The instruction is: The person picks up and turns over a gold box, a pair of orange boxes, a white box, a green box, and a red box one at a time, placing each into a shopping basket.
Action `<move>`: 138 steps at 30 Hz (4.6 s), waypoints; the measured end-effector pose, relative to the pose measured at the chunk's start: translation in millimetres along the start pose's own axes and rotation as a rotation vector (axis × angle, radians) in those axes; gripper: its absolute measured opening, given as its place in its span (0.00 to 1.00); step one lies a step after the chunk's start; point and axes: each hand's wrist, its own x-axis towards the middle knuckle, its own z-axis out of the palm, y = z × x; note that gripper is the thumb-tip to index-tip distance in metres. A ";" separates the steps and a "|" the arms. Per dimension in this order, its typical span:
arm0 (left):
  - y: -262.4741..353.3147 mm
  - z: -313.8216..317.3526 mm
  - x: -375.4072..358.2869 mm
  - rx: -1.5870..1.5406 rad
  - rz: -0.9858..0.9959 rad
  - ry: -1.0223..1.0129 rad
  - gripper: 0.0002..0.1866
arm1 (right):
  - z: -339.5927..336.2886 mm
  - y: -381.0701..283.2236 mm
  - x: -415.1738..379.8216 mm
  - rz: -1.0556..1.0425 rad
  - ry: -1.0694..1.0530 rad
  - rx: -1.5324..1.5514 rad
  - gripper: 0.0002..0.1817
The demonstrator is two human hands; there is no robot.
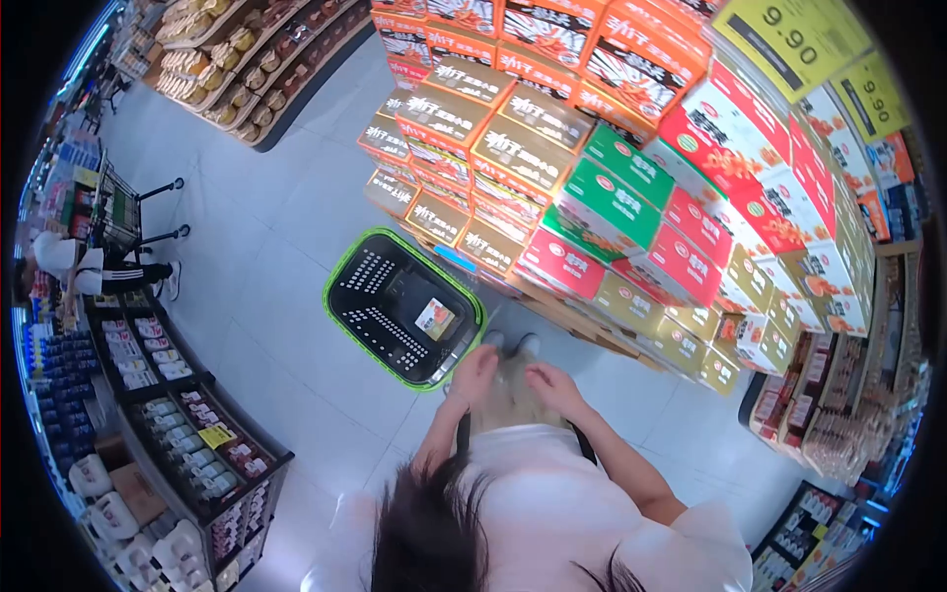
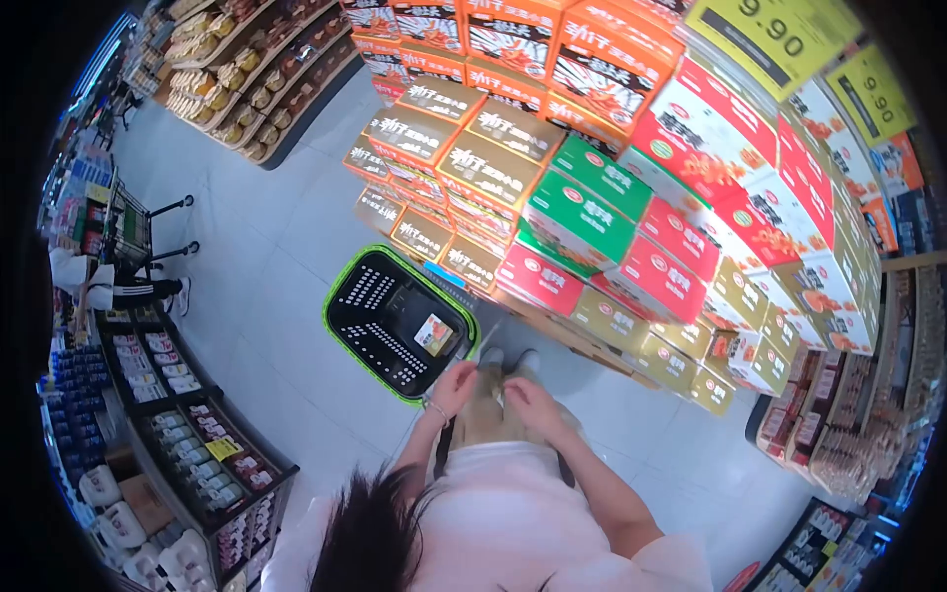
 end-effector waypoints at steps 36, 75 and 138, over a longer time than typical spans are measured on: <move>117.5 30.1 151.0 -0.187 0.087 0.136 0.17 | -105.6 -107.6 52.9 -0.525 0.671 -0.941 0.34; 302.9 -52.8 -3.1 -0.410 0.245 -0.311 0.30 | -146.2 -168.8 -50.4 -0.378 0.231 0.669 0.22; 309.0 -63.2 -13.2 -0.516 0.364 -0.160 0.31 | -93.1 -162.5 -75.7 -0.582 0.371 0.742 0.29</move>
